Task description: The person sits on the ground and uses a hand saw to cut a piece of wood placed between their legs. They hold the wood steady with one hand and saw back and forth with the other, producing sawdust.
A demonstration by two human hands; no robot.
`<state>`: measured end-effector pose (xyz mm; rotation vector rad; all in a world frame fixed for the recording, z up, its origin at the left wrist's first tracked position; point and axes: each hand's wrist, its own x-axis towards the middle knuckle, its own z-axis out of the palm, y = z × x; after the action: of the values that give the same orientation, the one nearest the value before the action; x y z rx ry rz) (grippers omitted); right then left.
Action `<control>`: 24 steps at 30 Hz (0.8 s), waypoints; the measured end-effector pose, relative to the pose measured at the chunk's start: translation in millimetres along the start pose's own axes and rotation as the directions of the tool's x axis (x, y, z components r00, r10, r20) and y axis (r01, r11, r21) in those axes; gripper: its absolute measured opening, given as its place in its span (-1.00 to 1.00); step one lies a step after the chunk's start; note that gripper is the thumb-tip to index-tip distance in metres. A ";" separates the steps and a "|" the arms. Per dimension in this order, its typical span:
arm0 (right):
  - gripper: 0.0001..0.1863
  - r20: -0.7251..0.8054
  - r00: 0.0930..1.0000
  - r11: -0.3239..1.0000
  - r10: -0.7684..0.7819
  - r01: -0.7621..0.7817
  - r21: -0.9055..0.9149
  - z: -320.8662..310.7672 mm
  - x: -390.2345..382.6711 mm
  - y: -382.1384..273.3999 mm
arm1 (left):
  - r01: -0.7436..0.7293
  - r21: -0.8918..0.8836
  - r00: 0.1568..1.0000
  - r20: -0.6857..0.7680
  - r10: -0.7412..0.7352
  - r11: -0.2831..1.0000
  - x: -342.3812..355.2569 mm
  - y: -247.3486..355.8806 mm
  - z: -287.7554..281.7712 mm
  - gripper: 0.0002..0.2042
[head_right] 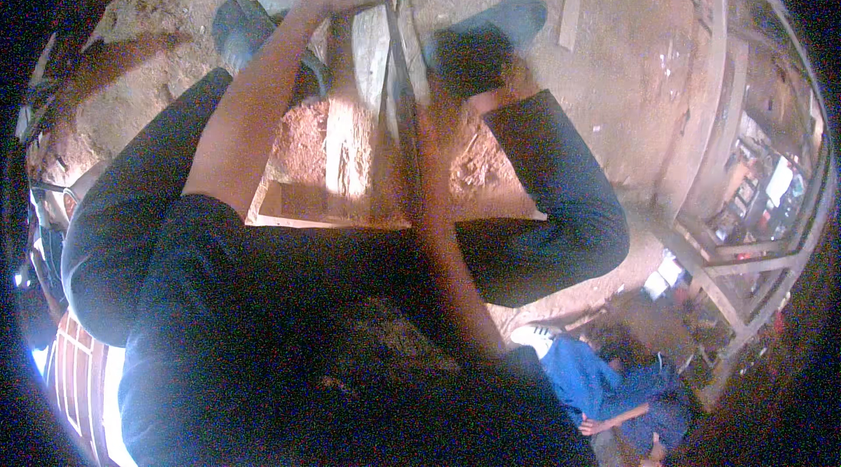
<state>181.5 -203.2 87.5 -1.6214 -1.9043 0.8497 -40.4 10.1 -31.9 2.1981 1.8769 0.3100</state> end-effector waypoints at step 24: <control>-0.47 0.106 0.983 0.978 0.149 -0.163 0.132 1.4 57.3 -4.5 | 0.034 -0.098 0.999 0.034 -0.031 0.995 8.9 7.5 -11.3 -0.23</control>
<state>167.7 -147.4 88.5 -1.6878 -1.7529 1.1190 -35.4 18.2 -18.7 2.0936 1.8383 0.3515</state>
